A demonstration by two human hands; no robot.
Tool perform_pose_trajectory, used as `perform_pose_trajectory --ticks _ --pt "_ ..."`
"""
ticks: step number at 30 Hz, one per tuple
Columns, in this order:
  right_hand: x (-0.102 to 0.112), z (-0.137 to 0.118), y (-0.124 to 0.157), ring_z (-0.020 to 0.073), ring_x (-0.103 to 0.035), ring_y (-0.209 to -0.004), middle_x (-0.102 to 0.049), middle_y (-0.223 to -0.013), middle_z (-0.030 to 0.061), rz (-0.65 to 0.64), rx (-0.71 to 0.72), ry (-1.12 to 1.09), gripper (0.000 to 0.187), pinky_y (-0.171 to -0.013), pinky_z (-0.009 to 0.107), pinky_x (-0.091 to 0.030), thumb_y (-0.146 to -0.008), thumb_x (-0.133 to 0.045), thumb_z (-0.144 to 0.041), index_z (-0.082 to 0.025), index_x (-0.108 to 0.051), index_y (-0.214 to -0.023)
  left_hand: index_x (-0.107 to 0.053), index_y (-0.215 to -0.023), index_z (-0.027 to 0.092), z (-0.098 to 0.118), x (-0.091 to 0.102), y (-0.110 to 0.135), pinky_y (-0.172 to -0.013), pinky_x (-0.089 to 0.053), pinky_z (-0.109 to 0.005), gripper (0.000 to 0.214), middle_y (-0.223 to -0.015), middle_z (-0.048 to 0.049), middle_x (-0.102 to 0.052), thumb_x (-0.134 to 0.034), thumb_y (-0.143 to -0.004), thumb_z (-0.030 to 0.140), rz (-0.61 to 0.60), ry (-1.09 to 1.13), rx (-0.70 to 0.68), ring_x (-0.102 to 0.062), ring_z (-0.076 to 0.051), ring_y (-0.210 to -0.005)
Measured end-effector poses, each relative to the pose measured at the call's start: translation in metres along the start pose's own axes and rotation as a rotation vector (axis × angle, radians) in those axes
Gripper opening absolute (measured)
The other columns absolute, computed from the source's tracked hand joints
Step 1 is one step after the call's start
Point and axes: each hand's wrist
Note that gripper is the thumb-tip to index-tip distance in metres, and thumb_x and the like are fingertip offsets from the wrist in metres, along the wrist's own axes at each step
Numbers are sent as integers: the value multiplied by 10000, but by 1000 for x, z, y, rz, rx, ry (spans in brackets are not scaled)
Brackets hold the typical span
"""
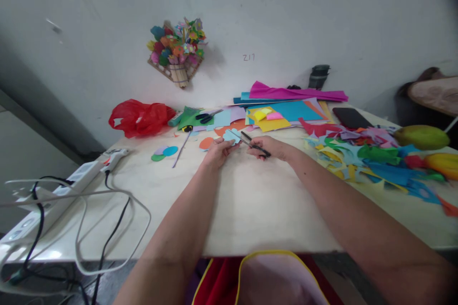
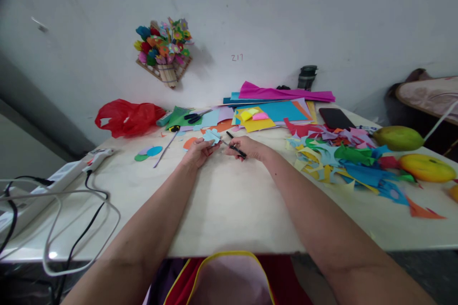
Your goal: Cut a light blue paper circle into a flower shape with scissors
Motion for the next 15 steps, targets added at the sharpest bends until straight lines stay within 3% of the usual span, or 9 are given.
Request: perform_pose_trajectory --ticks 15 --pt "1 1 0 56 -437 -377 -513 -503 -35 -16 10 -5 258 -369 182 -353 -698 -638 -372 -147 -530 -761 -664 -792 93 1 -1 1 -908 -468 -368 191 -907 -101 -676 -677 -601 95 22 6 12 -632 -228 -900"
Point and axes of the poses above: each hand's wrist, its own y-axis away from the middle knuckle, its own x-axis out of the back of the hand, z = x × y
